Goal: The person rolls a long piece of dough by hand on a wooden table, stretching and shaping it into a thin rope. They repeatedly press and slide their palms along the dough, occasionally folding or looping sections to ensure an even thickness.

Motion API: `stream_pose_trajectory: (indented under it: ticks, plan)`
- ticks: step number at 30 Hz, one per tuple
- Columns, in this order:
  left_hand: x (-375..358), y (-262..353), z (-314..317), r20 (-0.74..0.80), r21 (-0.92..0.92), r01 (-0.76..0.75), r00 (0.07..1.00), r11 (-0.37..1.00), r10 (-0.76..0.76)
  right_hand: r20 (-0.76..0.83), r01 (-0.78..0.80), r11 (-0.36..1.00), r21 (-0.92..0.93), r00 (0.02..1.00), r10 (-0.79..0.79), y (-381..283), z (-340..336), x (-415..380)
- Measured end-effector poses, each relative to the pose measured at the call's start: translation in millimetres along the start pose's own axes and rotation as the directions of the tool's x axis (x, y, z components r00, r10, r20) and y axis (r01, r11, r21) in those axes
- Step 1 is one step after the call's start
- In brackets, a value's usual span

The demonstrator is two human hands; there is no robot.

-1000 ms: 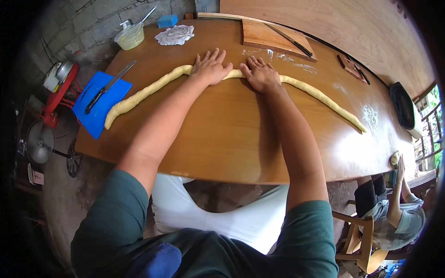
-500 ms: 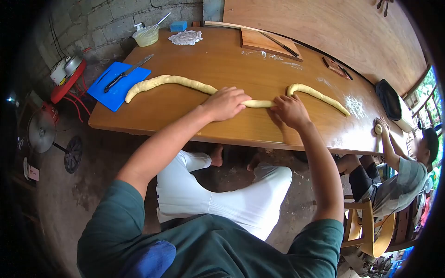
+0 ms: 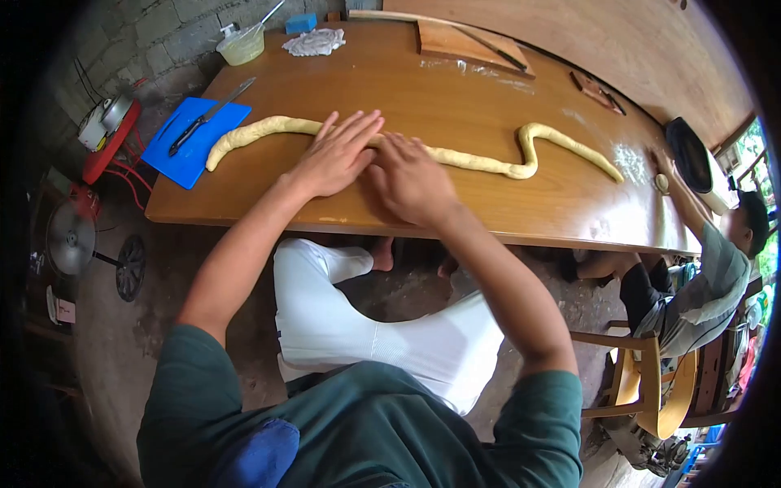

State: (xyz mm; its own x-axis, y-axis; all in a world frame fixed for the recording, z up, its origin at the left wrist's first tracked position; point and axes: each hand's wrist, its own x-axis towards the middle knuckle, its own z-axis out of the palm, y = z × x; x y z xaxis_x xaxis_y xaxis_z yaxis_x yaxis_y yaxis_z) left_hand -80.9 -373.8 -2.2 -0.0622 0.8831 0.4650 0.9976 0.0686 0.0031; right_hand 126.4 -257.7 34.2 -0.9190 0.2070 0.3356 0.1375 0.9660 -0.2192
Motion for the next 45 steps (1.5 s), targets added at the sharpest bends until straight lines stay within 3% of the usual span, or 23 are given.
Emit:
stream_pose_trajectory:
  ticks: [2,4,5,7,10,16,20,23,25,26,28,30,32,33,34,36,37,38,39,40,42,45]
  plan:
    - [4,-8,18,0.130,-0.109,0.084,0.989,0.991,-0.069,-0.051,-0.093,0.992,0.090,0.994,0.097,8,45,37]
    - [16,-25,3,0.203,-0.086,0.126,0.973,0.988,-0.106,0.052,-0.287,0.951,-0.117,0.954,0.294,26,53,75]
    - [23,-38,-1,0.256,-0.111,0.190,0.954,0.976,-0.156,0.062,-0.283,0.953,-0.110,0.955,0.291,36,53,91]
    - [39,-73,7,0.296,-0.113,0.285,0.924,0.952,-0.241,0.168,-0.458,0.872,-0.174,0.858,0.485,54,49,117]
    - [72,-112,26,0.277,0.032,0.367,0.890,0.930,-0.361,0.162,-0.510,0.820,-0.261,0.814,0.558,74,47,147]
    - [134,-185,72,0.316,-0.004,0.518,0.812,0.856,-0.490,0.088,-0.560,0.811,-0.172,0.811,0.578,148,74,207]
    - [156,-212,95,0.138,0.019,0.574,0.809,0.819,-0.571,0.012,-0.487,0.863,-0.132,0.870,0.493,180,81,236]
    - [155,-202,82,0.064,-0.019,0.553,0.832,0.833,-0.551,0.084,-0.460,0.876,-0.145,0.876,0.474,179,72,242]
    - [147,-186,69,0.083,-0.021,0.544,0.837,0.839,-0.541,0.221,-0.355,0.928,0.109,0.919,0.326,169,60,231]
    - [143,-180,61,0.108,-0.027,0.533,0.843,0.846,-0.528,0.217,-0.340,0.933,0.117,0.926,0.310,167,64,224]
    - [130,-170,60,0.116,0.015,0.507,0.855,0.862,-0.505,0.139,-0.185,0.982,-0.043,0.972,0.189,159,78,208]
    - [106,-141,53,0.073,0.049,0.492,0.866,0.869,-0.494,0.194,-0.180,0.982,-0.055,0.963,0.187,137,71,188]
    - [85,-115,37,0.128,0.082,0.493,0.856,0.866,-0.500,0.261,-0.162,0.985,-0.057,0.950,0.171,109,58,159]
    - [74,-105,34,0.133,0.078,0.469,0.870,0.880,-0.476,0.194,-0.055,0.986,-0.158,0.977,0.086,94,56,138]
    - [63,-94,32,0.136,0.072,0.443,0.883,0.894,-0.449,0.184,-0.053,0.986,-0.158,0.979,0.082,83,50,116]
    - [38,-74,24,0.061,0.058,0.415,0.906,0.908,-0.418,0.086,0.082,0.996,-0.029,0.993,-0.079,67,36,79]
    - [29,-68,17,0.102,-0.022,0.359,0.929,0.933,-0.356,-0.026,0.068,0.998,0.001,0.997,-0.067,66,28,68]
    - [20,-63,10,0.143,-0.103,0.304,0.947,0.947,-0.288,-0.032,0.068,0.998,-0.001,0.997,-0.068,70,16,60]
    - [11,-61,14,-0.017,-0.133,0.203,0.978,0.970,-0.207,-0.016,0.037,0.992,-0.117,0.999,-0.039,74,2,50]
    - [7,-51,8,-0.015,-0.132,0.198,0.979,0.971,-0.202,-0.005,0.006,0.972,-0.235,1.000,-0.008,80,-10,38]
    - [8,-33,-4,0.038,-0.192,0.197,0.980,0.961,-0.193,0.005,-0.020,0.977,-0.211,1.000,0.022,101,-17,14]
    - [20,9,4,-0.037,-0.282,0.092,0.994,0.955,-0.106,0.020,-0.071,0.972,-0.226,0.997,0.077,128,-33,-22]
